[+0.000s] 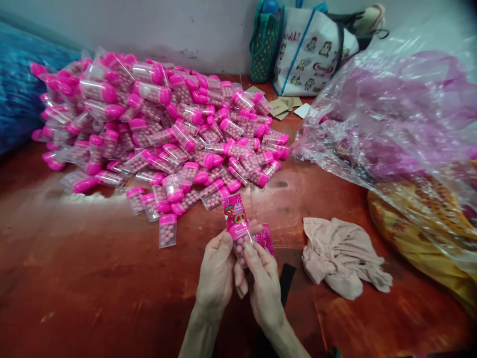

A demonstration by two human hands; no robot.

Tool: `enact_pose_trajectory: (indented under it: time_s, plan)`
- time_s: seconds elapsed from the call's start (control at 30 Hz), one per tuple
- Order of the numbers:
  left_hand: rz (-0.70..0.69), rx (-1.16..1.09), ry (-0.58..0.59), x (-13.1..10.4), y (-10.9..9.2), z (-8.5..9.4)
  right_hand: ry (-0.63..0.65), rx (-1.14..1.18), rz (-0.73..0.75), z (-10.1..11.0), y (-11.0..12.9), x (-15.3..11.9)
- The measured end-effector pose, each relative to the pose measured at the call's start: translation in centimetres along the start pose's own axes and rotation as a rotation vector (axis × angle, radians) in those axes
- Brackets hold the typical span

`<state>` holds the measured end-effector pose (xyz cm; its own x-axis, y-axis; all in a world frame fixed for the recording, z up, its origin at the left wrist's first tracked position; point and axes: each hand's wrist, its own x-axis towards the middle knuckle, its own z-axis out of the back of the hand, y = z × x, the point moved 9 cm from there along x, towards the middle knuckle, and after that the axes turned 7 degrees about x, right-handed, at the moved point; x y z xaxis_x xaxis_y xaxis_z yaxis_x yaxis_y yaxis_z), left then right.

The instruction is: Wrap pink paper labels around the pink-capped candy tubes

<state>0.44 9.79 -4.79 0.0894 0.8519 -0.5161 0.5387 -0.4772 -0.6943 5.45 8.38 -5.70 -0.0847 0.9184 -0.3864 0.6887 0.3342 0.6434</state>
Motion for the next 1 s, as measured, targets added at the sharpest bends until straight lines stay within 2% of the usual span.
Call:
enact_pose_trajectory:
  time_s: [0.17,0.33,0.43,0.57,0.63,0.7,0.77,0.8,0.87,1.0]
  plan:
    - [-0.032,0.053,-0.009,0.0,0.5,0.0,-0.089,-0.222,0.093,0.4,1.7,-0.7]
    - [-0.067,0.069,-0.012,-0.3,0.5,-0.4,-0.157,-0.525,0.289,0.5,3.9,-1.7]
    - [-0.079,0.043,-0.019,-0.6,0.2,-0.8,-0.149,-0.668,0.366,0.2,4.4,-2.0]
    - [-0.119,0.078,0.025,-0.7,-0.3,-1.3,-0.094,-0.812,0.334,-0.2,5.0,-1.8]
    - [-0.148,0.081,0.031,-0.5,-0.6,-1.1,-0.055,-0.928,0.41,-0.7,6.5,-2.1]
    - [-0.185,0.073,-0.015,-0.3,-1.0,-0.4,-0.071,-1.017,0.564,-1.2,8.6,-2.7]
    - [-0.205,0.085,-0.052,-0.2,-1.0,0.2,-0.142,-1.029,0.687,-1.3,10.5,-3.1]
    - [-0.204,0.102,-0.051,-0.2,-0.9,0.2,-0.173,-1.01,0.697,-1.1,10.9,-3.0]
    - [-0.191,0.145,-0.018,-0.2,-0.4,0.0,-0.185,-0.921,0.631,-0.8,10.8,-2.0]
    - [-0.198,0.19,0.001,-0.3,0.3,-0.5,-0.173,-0.698,0.474,-0.4,8.9,-0.3]
